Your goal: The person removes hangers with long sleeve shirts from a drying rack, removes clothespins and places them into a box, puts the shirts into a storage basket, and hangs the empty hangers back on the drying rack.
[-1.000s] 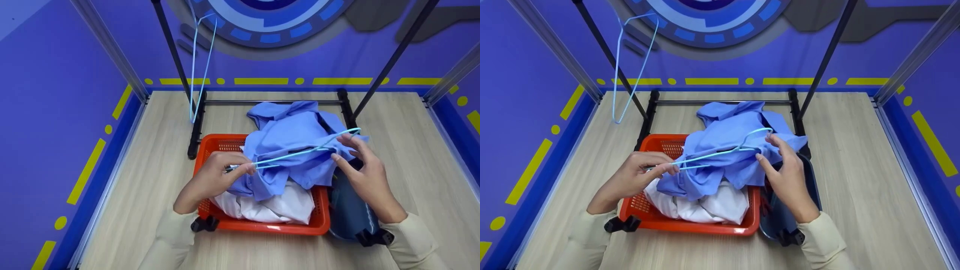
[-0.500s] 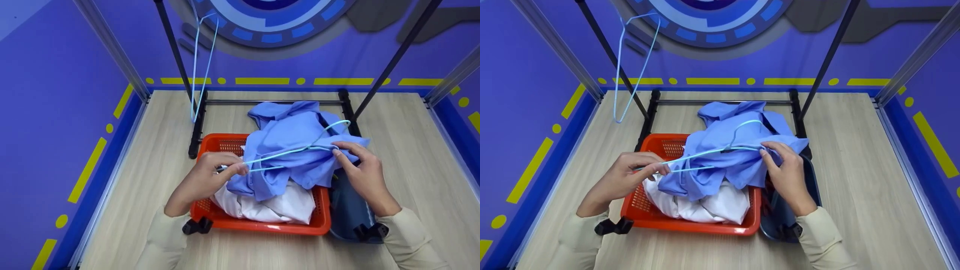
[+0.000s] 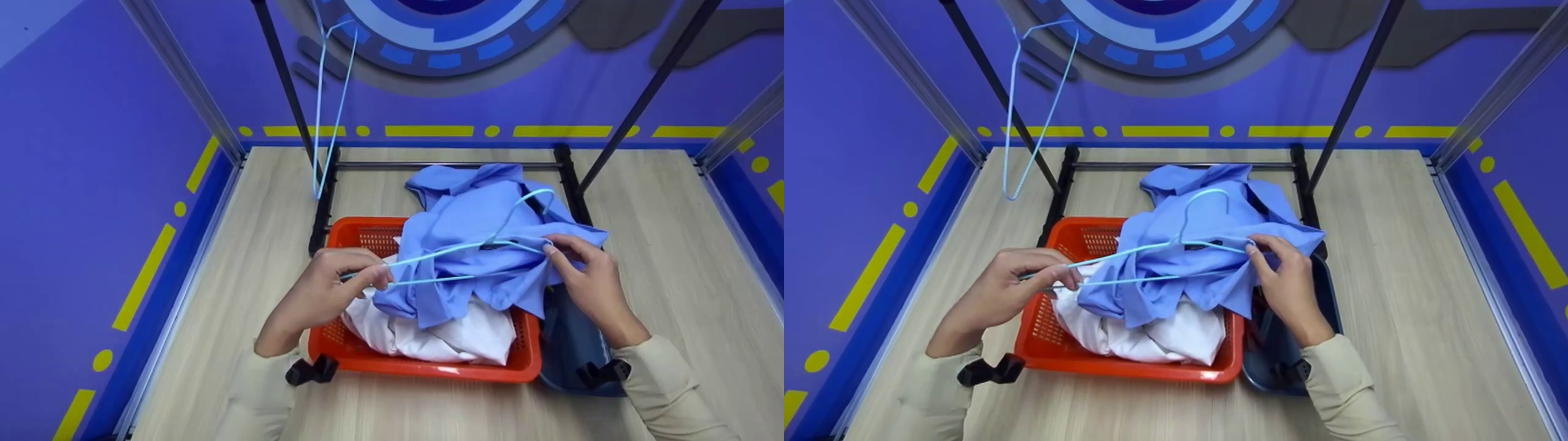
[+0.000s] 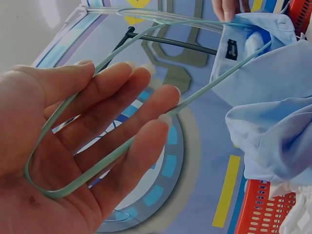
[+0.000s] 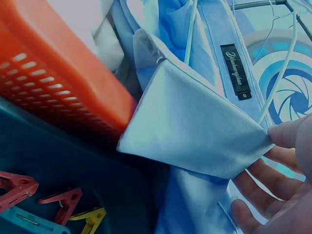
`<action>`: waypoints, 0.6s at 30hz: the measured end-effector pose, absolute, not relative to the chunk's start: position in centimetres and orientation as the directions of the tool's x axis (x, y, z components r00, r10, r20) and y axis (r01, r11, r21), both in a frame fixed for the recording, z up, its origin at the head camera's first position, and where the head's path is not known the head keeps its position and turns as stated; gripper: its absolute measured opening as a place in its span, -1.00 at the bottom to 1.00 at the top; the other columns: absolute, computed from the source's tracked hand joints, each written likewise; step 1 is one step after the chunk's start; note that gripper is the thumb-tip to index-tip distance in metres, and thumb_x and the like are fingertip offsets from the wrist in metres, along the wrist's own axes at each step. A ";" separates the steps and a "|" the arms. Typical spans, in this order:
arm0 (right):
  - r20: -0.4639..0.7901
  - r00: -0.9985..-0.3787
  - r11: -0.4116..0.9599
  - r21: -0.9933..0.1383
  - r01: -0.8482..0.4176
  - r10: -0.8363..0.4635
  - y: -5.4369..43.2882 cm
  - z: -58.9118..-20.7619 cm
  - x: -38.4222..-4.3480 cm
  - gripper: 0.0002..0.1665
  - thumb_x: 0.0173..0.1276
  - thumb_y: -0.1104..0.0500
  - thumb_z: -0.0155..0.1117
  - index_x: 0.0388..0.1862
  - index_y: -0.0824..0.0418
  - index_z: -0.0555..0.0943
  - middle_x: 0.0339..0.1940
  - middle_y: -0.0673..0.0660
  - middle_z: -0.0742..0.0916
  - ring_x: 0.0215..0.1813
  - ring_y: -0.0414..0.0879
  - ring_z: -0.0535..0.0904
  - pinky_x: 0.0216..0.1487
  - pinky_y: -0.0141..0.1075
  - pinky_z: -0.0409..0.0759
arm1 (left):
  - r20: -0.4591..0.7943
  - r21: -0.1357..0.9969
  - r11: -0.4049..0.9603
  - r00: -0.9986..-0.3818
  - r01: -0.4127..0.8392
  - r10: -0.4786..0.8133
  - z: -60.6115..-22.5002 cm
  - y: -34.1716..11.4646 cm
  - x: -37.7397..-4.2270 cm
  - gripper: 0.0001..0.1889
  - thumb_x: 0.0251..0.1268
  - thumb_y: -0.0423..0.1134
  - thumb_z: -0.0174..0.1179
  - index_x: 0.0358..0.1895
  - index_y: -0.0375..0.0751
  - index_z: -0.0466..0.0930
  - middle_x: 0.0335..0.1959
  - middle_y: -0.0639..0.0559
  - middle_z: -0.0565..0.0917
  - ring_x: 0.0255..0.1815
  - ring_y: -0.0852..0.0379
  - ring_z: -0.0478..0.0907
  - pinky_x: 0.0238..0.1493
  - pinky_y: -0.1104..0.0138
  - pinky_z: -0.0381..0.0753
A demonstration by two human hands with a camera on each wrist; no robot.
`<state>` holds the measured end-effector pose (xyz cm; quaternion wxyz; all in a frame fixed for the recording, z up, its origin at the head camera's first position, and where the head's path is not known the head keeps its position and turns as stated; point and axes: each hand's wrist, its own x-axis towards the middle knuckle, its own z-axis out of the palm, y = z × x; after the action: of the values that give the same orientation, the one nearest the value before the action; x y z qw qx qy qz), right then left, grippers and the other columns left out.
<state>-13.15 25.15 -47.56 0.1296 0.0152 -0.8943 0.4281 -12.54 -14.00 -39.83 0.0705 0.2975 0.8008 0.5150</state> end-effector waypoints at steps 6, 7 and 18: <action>0.208 -0.974 0.637 -0.764 -0.107 0.086 25.5 -47.9 -13.2 -0.67 0.41 0.05 0.19 0.05 0.18 0.65 -0.10 0.14 0.73 -0.19 -0.52 0.50 -0.14 -0.74 0.39 | 0.172 0.873 0.300 -0.820 0.384 0.546 -39.6 -14.7 -12.4 -0.78 0.43 -0.18 0.08 -0.25 -0.18 0.70 -0.35 -0.01 0.70 -0.31 0.14 0.60 -0.33 0.26 0.70; 0.203 -0.975 0.634 -0.766 -0.103 0.088 25.5 -47.9 -13.2 -0.66 0.41 0.05 0.20 0.05 0.18 0.65 -0.10 0.15 0.73 -0.20 -0.52 0.50 -0.14 -0.74 0.38 | 0.170 0.876 0.298 -0.822 0.379 0.544 -39.6 -14.9 -12.4 -0.78 0.43 -0.19 0.08 -0.25 -0.17 0.70 -0.35 -0.01 0.70 -0.32 0.14 0.61 -0.33 0.25 0.70; 0.148 -0.985 0.624 -0.779 -0.059 0.092 26.0 -48.3 -13.2 -0.64 0.42 0.02 0.18 0.06 0.18 0.65 -0.01 0.19 0.72 -0.18 -0.58 0.48 -0.13 -0.77 0.37 | 0.188 0.875 0.288 -0.822 0.388 0.538 -38.7 -16.4 -12.0 -0.81 0.43 -0.24 0.08 -0.24 -0.16 0.70 -0.35 0.00 0.70 -0.28 0.14 0.61 -0.34 0.21 0.71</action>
<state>-13.24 26.00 -48.31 0.0869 -0.0091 -0.8970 0.4334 -12.01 -16.41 -38.68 0.0716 0.2898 0.7991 0.5218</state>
